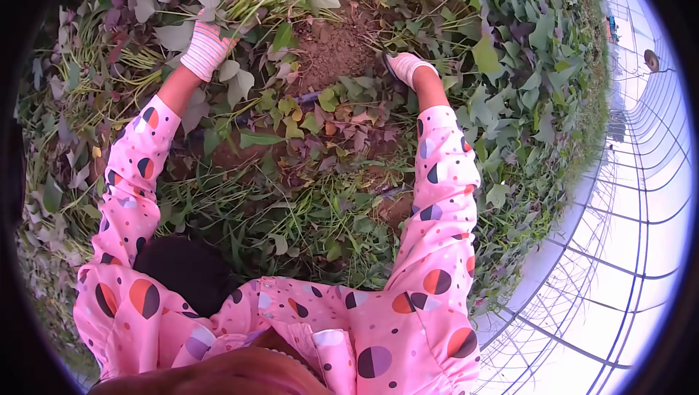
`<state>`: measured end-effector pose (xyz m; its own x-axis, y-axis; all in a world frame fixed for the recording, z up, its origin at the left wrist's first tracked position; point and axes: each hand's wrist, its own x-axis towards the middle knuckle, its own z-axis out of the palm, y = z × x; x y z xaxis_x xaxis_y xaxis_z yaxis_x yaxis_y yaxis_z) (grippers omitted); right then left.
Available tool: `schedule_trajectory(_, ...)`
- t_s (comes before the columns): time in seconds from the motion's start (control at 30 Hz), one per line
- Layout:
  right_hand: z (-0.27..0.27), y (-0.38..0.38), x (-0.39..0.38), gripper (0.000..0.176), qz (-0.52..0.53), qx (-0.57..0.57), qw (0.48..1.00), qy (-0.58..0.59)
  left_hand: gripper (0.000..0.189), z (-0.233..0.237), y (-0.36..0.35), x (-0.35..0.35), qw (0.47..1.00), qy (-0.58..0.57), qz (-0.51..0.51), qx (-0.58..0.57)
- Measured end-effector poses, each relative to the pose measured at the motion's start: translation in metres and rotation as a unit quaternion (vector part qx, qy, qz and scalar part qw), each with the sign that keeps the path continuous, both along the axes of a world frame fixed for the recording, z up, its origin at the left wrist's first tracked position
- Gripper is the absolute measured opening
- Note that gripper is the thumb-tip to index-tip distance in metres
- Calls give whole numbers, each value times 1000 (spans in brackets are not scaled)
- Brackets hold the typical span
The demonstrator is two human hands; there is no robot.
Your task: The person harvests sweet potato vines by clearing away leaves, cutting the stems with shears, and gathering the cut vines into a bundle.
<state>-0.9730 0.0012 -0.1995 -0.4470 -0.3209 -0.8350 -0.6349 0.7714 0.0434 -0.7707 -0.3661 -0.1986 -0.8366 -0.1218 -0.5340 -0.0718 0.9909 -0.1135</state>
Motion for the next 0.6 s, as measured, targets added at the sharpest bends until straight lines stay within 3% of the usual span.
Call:
schedule_trajectory(0.07, 19, -15, 11, 50, -273, 45, 961, -29, 53, -2, 0, -1, 1000, -23, -7, 12)
schedule_trajectory(0.1, -2, -5, 4, 50, -276, 45, 960, -29, 54, -6, -1, 0, 999, -31, -11, 15)
schedule_trajectory(0.13, -45, 15, -12, 46, -103, -13, 995, 7, 54, -7, -2, 1, 999, -25, -6, 23)
schedule_trajectory(0.17, -70, 26, -20, 43, 74, -70, 994, 43, 54, -8, -1, 0, 999, -19, 0, 30)
schedule_trajectory(0.2, -43, 18, -12, 46, -188, -88, 978, 19, 54, -9, -3, 0, 998, 0, 17, 55)
schedule_trajectory(0.23, -46, 15, -8, 46, -187, -90, 978, 18, 53, -10, -6, -1, 993, 30, 46, 105)
schedule_trajectory(0.27, -51, 9, -3, 40, -48, -77, 994, 66, 53, -13, -10, -2, 979, 65, 83, 174)
schedule_trajectory(0.3, -55, 5, 0, 37, 93, -64, 987, 113, 53, -19, -14, -5, 928, 93, 173, 317)
schedule_trajectory(0.33, -54, 12, -2, 27, 277, 10, 951, 135, 53, -32, -14, -6, 704, 78, 384, 592)
schedule_trajectory(0.37, -48, 10, 3, 27, 280, 7, 951, 134, 53, -27, -13, -9, 293, 90, 539, 785)
schedule_trajectory(0.4, -41, 10, 7, 26, 236, -60, 958, 152, 53, -22, -12, -10, 124, 94, 569, 808)
schedule_trajectory(0.43, -27, 6, 14, 26, 190, -127, 959, 168, 53, -14, -13, -12, 14, 96, 574, 813)
schedule_trajectory(0.47, 17, -22, 32, 30, -133, -156, 978, 46, 53, -8, -13, -12, -47, 96, 572, 813)
schedule_trajectory(0.5, 64, -54, 51, 37, -449, -201, 871, 9, 53, -5, -14, -13, -75, 93, 569, 813)
schedule_trajectory(0.53, 78, -60, 48, 33, -486, -314, 815, -1, 54, 1, -14, -14, -88, 97, 566, 814)
schedule_trajectory(0.57, 84, -58, 46, 29, -516, -422, 745, -8, 53, -1, -14, -15, -53, 90, 567, 817)
schedule_trajectory(0.6, 78, -55, 30, 27, -490, -472, 733, 15, 53, -2, -13, -15, -9, 86, 563, 822)
